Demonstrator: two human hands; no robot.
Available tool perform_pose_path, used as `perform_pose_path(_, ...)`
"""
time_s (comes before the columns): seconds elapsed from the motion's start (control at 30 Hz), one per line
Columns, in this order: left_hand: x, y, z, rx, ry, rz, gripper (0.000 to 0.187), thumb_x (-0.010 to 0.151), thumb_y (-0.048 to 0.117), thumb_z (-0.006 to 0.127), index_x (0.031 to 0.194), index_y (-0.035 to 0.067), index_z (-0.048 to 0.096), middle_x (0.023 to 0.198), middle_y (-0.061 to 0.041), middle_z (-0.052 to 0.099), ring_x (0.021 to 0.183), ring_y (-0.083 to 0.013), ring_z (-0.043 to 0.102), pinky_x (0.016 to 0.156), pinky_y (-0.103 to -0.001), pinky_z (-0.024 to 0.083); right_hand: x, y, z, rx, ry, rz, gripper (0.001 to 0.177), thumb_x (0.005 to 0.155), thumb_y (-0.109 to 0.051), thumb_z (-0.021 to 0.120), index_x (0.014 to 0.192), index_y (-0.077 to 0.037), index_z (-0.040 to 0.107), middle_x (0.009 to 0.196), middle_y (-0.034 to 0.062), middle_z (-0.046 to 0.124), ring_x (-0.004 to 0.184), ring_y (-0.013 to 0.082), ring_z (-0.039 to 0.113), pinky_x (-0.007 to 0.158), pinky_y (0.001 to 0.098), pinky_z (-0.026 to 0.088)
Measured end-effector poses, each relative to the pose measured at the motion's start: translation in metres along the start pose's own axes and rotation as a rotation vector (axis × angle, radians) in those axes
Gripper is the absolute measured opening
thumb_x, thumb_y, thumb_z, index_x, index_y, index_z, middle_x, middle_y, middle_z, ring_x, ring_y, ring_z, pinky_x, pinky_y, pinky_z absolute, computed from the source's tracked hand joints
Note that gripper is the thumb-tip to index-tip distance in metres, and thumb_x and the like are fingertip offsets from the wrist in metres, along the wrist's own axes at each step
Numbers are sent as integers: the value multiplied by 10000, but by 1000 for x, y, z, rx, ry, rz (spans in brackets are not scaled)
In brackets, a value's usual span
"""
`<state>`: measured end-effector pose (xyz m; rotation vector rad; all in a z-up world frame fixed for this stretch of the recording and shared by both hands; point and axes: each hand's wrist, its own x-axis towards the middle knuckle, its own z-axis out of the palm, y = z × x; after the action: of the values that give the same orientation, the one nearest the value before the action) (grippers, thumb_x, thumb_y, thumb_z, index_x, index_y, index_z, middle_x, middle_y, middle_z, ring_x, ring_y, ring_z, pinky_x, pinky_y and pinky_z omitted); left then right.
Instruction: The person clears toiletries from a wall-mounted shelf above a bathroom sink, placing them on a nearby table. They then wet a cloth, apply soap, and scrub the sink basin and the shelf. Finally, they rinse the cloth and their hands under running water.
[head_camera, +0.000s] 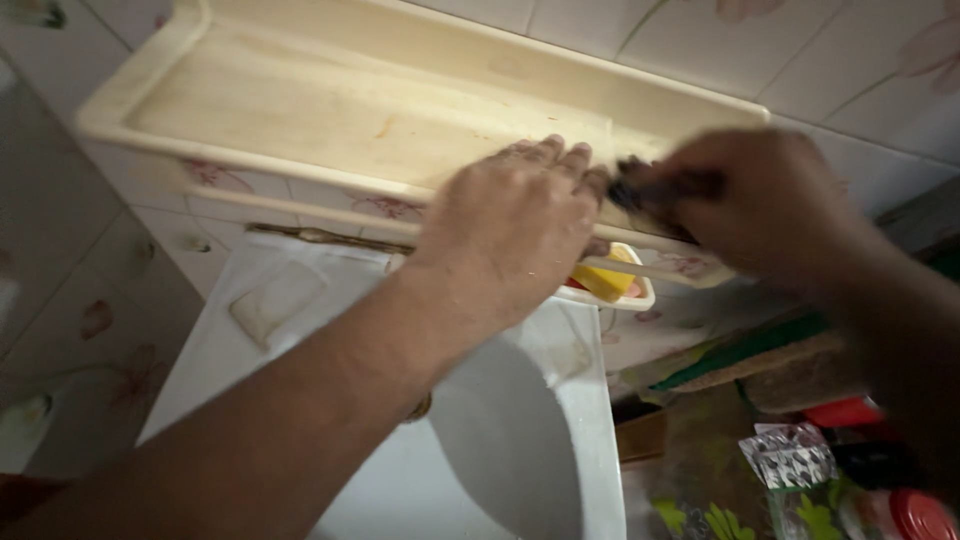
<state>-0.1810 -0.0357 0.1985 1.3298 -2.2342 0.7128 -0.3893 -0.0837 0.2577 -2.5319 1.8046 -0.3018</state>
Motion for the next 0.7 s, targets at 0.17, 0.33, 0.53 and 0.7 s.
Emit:
perform_pose_path(0.17,-4,1,6,-42,-97,9,536,941,417,571,1319,38,600,1432,-173,577,1257,-276,594,1035,-387,482,1,-25,-10,-28,71,19,263,878,-206,800,1141,-200,799,970,98,792,755,208,751,752,380,595)
perform_pose_path(0.33,-4,0,4,-56,-125,-6,612,940,468,557,1377,41,585,1445,-175,578,1314,-295,582,1058,-411,486,12,-17,0,16,24,120,269,912,-192,762,1170,-248,810,975,67,808,709,240,765,708,388,635)
perform_pose_path(0.53,-2,0,-9,-26,-71,4,513,943,351,580,1354,43,581,1434,-179,586,1268,-287,591,1008,-386,494,-11,-2,-2,75,3,34,277,821,-167,791,1091,-224,813,898,66,813,735,182,765,728,375,605)
perform_pose_path(0.7,0,-1,-17,-165,-687,-94,332,1155,173,423,1398,23,592,1381,-179,638,1274,-242,638,1049,-372,543,24,-27,0,39,115,-30,290,887,-128,749,1165,-195,800,973,99,784,683,209,741,759,366,615)
